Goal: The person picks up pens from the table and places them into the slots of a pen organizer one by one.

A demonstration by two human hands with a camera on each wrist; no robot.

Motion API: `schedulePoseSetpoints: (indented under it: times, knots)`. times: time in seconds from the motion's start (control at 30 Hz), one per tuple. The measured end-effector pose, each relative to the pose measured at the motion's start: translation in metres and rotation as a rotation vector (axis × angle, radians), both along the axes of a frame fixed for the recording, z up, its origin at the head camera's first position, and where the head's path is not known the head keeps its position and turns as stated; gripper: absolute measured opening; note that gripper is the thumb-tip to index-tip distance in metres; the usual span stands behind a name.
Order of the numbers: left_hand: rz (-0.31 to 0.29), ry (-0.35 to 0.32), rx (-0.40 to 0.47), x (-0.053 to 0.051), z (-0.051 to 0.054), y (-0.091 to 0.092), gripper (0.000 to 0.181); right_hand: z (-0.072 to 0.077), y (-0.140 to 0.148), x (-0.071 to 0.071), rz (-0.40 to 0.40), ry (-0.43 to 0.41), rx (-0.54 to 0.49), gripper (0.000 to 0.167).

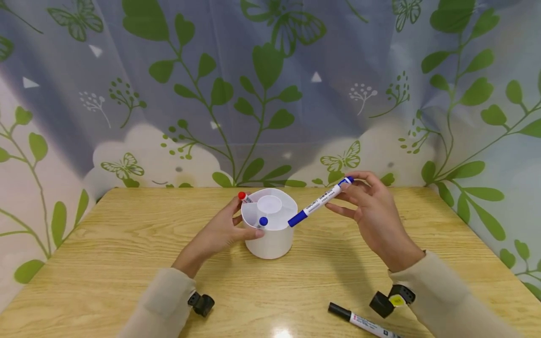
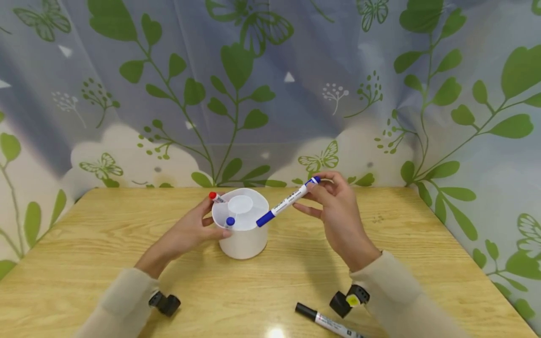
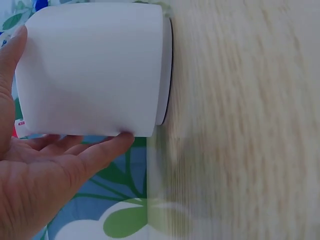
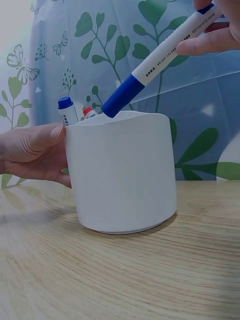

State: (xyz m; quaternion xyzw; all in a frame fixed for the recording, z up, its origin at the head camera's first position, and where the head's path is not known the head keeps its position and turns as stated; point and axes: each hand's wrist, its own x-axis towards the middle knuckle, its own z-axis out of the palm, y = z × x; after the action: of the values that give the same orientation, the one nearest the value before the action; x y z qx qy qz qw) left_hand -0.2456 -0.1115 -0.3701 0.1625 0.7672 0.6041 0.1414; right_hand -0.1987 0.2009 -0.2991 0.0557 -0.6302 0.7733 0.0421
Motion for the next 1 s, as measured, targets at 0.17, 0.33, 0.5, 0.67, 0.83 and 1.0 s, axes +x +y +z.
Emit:
schedulePoseSetpoints:
  times: [0.17,0.33,0.5,0.67,0.83,1.0]
  knots:
    - [0.015,0.021,-0.017,-0.001,-0.002,0.002,0.104,0.000,-0.012,-0.003,-0.003,-0.009,0.013,0.014]
    - [0.009,0.019,0.041,-0.001,-0.003,0.007,0.099,-0.003,-0.022,-0.007,-0.002,-0.028,0.048,0.012]
    - [0.018,0.025,0.059,0.000,-0.004,0.011,0.099,-0.007,-0.029,-0.010,0.005,-0.044,0.070,0.011]
    - [0.041,0.014,0.036,0.001,-0.005,0.014,0.102,-0.011,-0.035,-0.011,0.013,-0.060,0.074,0.010]
    - [0.045,0.027,0.029,0.002,-0.005,0.015,0.101,-0.014,-0.041,-0.012,0.016,-0.056,0.102,0.012]
    - [0.046,0.034,0.034,0.003,-0.006,0.015,0.099,-0.017,-0.045,-0.012,0.014,-0.054,0.121,0.012]
